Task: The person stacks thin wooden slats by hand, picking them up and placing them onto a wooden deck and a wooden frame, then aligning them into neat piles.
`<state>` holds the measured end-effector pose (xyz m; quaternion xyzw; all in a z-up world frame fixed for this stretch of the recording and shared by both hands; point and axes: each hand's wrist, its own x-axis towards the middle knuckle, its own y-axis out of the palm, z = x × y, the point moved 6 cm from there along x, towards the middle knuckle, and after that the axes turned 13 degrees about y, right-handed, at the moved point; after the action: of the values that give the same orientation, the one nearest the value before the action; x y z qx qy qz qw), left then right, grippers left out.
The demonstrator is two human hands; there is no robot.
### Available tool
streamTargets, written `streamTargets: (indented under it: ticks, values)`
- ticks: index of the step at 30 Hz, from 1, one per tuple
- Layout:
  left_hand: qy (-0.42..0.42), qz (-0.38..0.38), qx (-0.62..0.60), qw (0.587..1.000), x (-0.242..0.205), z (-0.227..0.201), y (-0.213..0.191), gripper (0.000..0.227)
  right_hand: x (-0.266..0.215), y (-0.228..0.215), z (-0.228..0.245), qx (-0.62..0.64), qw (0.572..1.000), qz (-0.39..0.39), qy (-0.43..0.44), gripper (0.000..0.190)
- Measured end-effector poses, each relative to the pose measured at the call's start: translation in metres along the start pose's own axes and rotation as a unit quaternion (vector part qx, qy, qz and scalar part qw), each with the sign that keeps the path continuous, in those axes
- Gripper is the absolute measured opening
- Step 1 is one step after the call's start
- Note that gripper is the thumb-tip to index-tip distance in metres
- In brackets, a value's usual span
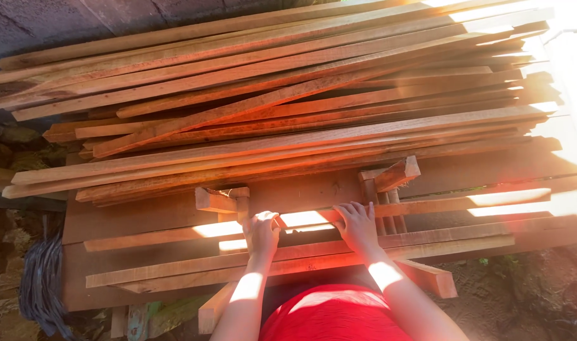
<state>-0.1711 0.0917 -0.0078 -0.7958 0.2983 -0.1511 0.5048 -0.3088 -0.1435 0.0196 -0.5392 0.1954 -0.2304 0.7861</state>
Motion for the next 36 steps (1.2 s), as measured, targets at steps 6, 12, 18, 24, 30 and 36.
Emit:
streamTargets:
  ticks: [6, 12, 18, 24, 30, 36]
  values:
    - [0.018, -0.022, 0.014, 1.000, 0.001, -0.002, 0.000, 0.028, 0.009, 0.008, -0.003, 0.024, 0.999, 0.017, 0.020, 0.034]
    - [0.033, 0.085, -0.045, 0.995, -0.036, -0.048, -0.004, 0.019, 0.006, 0.027, 0.026, 0.041, 0.997, 0.062, -0.033, 0.047]
    - [0.168, 0.092, -0.094, 0.977, -0.102, -0.063, 0.021, 0.039, 0.002, 0.038, 0.042, 0.026, 0.992, 0.111, -0.061, 0.070]
    - [0.193, 0.092, -0.101, 0.972, -0.121, -0.066, 0.028, 0.057, -0.006, 0.034, 0.042, 0.028, 0.989, 0.135, -0.045, 0.070]
    - [0.206, 0.078, -0.032, 0.975, -0.125, -0.056, 0.057, 0.055, -0.031, 0.034, 0.031, 0.044, 0.987, 0.138, -0.069, 0.059]
    - [0.215, 0.077, 0.032, 0.973, -0.128, -0.057, 0.072, 0.058, -0.048, 0.057, 0.008, 0.057, 0.982, 0.161, -0.080, 0.052]
